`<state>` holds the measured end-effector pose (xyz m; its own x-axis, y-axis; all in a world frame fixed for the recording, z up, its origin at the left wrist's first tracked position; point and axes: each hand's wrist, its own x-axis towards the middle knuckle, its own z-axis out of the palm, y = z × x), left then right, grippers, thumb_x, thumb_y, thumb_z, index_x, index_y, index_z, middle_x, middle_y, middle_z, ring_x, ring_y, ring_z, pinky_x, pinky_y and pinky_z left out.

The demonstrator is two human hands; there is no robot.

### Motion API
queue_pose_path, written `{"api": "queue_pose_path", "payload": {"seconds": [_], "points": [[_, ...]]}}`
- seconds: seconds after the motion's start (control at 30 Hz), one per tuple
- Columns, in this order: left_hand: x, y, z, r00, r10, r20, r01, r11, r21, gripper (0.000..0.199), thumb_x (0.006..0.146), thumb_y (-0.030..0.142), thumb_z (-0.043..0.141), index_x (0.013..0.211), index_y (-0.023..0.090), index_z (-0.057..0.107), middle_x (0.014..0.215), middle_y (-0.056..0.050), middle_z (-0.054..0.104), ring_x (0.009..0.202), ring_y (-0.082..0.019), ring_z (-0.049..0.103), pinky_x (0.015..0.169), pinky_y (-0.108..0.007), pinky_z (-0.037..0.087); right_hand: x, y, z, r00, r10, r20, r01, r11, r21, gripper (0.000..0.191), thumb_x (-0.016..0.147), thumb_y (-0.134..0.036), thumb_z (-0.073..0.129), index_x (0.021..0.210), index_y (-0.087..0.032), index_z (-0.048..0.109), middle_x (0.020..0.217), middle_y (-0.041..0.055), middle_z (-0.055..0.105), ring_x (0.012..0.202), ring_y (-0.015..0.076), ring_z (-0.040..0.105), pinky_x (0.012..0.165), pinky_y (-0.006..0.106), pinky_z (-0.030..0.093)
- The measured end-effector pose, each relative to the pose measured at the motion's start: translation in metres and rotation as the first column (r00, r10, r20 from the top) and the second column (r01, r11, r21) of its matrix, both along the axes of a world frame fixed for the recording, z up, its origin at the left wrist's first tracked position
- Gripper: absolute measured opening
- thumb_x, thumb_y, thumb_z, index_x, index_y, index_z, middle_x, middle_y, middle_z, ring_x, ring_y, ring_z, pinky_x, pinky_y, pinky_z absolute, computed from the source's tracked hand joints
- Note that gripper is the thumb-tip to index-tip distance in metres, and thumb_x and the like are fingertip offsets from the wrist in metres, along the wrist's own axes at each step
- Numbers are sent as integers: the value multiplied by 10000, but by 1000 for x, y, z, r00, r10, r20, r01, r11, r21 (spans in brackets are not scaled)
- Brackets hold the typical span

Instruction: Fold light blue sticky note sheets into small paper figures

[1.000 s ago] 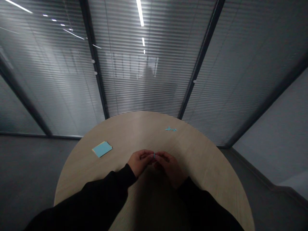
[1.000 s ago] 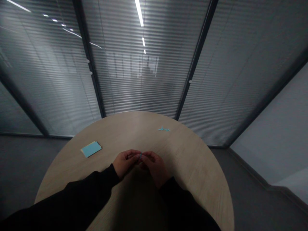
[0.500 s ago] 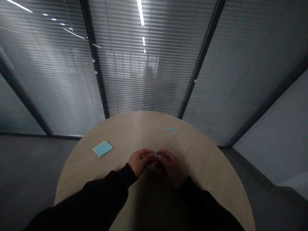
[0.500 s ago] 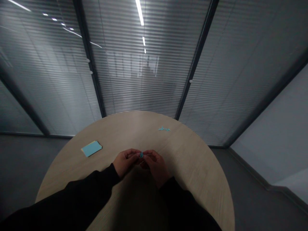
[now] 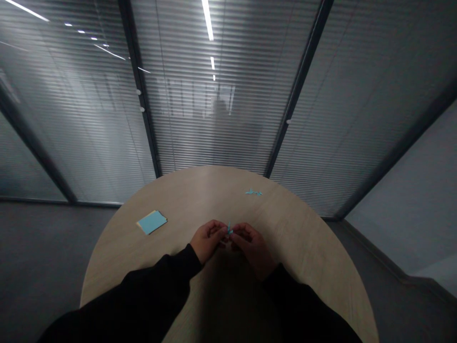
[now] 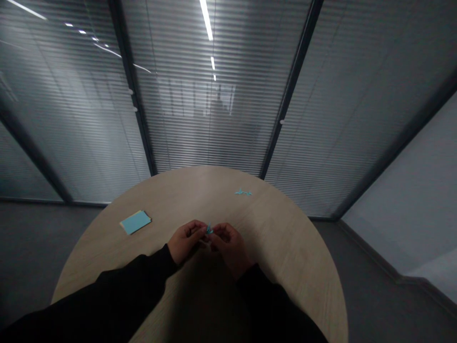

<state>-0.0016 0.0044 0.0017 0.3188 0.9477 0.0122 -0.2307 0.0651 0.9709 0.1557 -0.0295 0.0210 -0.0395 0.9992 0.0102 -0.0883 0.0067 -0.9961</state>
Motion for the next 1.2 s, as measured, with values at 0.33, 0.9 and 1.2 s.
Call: {"api": "queue_pose_path", "payload": {"seconds": [0.33, 0.9, 1.2], "points": [[-2, 1, 0, 1000, -16, -4, 16, 999, 34, 429, 690, 485, 794, 887, 147, 617, 738, -24, 661, 628, -132, 619, 556, -246, 494, 3, 4, -7, 1000, -15, 7, 15, 999, 52, 350, 681, -442, 772, 833, -195, 576, 688, -36, 602, 567, 116, 532, 543, 252, 414], [-7, 8, -7, 998, -66, 7, 67, 997, -36, 459, 633, 453, 851, 856, 133, 611, 715, -37, 695, 602, -126, 633, 581, -253, 506, 11, 8, -14, 950, -68, 305, 13, 984, 179, 250, 760, -379, 696, 883, -191, 587, 674, -28, 571, 586, 122, 519, 527, 228, 403], [-7, 6, -2, 999, -50, 16, 51, 998, -31, 444, 668, 462, 816, 922, 141, 646, 794, -33, 667, 657, -127, 617, 582, -253, 511, 11, 7, -13, 957, -30, 288, -6, 992, 126, 260, 781, -407, 676, 899, -187, 604, 621, -35, 560, 550, 123, 508, 494, 224, 380]]}}
